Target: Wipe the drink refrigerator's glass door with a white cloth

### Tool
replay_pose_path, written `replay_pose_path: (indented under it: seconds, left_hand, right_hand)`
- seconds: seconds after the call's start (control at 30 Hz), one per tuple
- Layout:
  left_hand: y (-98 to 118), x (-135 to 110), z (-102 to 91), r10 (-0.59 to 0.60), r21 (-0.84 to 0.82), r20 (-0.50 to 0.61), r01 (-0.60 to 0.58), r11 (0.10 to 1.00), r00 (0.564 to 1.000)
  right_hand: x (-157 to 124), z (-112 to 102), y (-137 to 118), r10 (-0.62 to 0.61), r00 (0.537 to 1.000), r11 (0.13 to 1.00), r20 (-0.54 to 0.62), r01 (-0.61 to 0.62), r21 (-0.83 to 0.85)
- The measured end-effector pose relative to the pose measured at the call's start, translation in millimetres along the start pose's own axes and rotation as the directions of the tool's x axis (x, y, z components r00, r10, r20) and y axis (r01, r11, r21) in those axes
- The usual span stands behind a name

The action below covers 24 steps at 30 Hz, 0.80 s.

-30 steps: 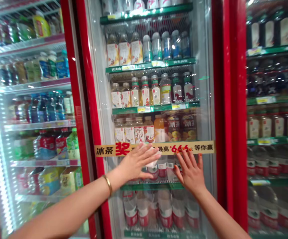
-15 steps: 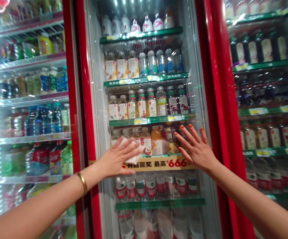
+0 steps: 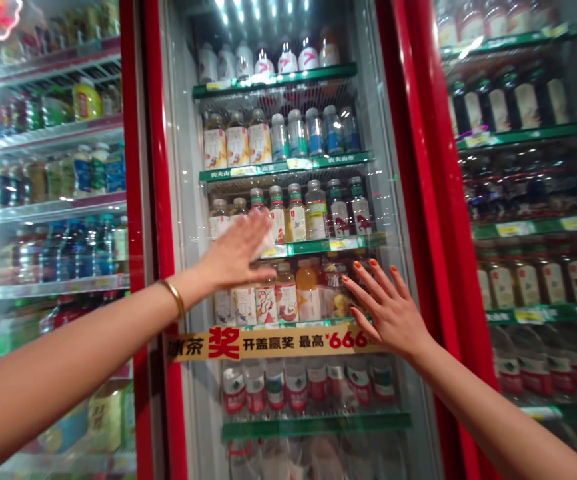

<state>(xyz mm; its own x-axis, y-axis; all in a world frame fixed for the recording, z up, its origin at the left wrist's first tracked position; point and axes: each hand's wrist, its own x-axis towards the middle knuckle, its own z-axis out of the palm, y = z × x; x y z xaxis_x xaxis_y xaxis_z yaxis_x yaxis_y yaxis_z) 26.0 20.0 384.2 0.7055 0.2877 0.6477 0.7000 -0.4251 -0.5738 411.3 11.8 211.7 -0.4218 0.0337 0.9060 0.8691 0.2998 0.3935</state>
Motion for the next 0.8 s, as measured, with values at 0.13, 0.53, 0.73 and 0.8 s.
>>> replay_pose_path:
  seconds: [0.13,0.53,0.73,0.8]
  left_hand:
    - [-21.0,30.8,-20.5,-0.429,-0.124,-0.287,0.411,0.903,0.857]
    - [-7.7,43.9,-12.6,-0.106,-0.077,-0.144,0.096,0.992,0.984]
    - [84.6,23.4,25.3,0.196,-0.031,-0.088,-0.2,0.979,0.977]
    - [111.3,-12.6,46.6,0.542,-0.018,0.061,-0.542,0.84,0.838]
  right_hand:
    - [-1.2,1.7,0.1,0.004,1.0,1.0,-0.02,-0.004,0.008]
    - [-4.0,2.9,0.7,-0.006,1.0,0.999,-0.002,0.006,-0.038]
    - [-34.4,-1.5,-0.8,0.01,0.996,0.999,-0.088,-0.013,-0.039]
    - [-42.2,-4.4,-0.8,-0.023,0.998,0.997,-0.053,0.019,-0.071]
